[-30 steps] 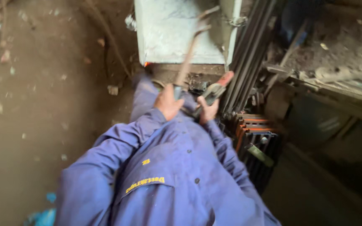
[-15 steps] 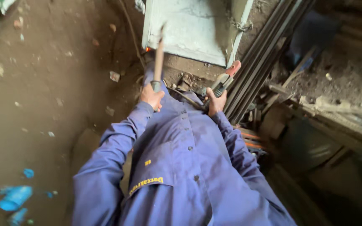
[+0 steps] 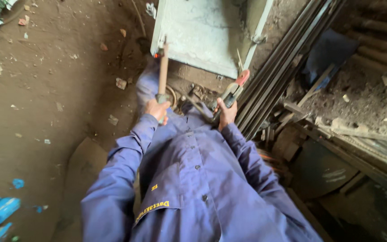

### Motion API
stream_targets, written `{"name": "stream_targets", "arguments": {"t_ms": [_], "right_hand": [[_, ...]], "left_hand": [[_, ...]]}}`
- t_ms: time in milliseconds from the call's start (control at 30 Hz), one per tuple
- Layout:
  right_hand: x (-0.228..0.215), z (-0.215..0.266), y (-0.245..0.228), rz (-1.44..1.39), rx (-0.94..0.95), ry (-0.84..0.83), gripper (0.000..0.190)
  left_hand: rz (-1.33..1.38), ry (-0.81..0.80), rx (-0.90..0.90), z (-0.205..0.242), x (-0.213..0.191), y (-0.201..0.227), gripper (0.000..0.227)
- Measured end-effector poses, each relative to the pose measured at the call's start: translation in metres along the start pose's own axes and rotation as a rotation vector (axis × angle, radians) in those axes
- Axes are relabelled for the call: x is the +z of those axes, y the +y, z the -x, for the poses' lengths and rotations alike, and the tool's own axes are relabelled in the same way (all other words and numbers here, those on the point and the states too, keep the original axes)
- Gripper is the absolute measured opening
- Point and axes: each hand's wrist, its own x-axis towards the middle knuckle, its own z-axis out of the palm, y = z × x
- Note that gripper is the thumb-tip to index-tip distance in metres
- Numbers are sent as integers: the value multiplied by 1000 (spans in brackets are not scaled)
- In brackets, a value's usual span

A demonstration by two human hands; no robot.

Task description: The person welds a metal frame using a stick welder, holding the electrode rod in one hand and the ground clamp in the other. Sparks fly as the welder moves along the frame's edges. The person repositions the frame and continues welding different sections.

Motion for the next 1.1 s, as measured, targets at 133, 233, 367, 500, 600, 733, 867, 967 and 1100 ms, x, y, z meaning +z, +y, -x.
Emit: {"name": "stream_targets", "arguments": {"t_ms": [133,233,367,500,600,733,867,967,1100], "right_hand": [[-4,-1,5,33,15,2,44],[-2,-3,1,103,-60,24,43],[-17,6,-14,129,-91,-24,51],[-26,21,-28,579,-337,10,63],[-13,23,-38,752,-367,2,72],[28,45,-30,823,-286,-42,85],[82,55,-22,883,-381,-143,93],[111,67,-9,880,-395,-187,92],[144,88,5,823,-320,-129,89]], "left_hand": [[-289,174,521,24,0,-1,34],[-312,263,755,28,3,7,34],[-214,182,104,9,-7,-2,33],[119,-40,-13,-12,-47,-33,27],[270,-247,113,-11,-85,-59,26],[288,-141,123,-5,-153,-96,26],[-14,96,80,-29,-218,-121,24],[-211,233,-28,-49,-251,-147,28],[-309,197,-142,-59,-294,-164,39]]}}
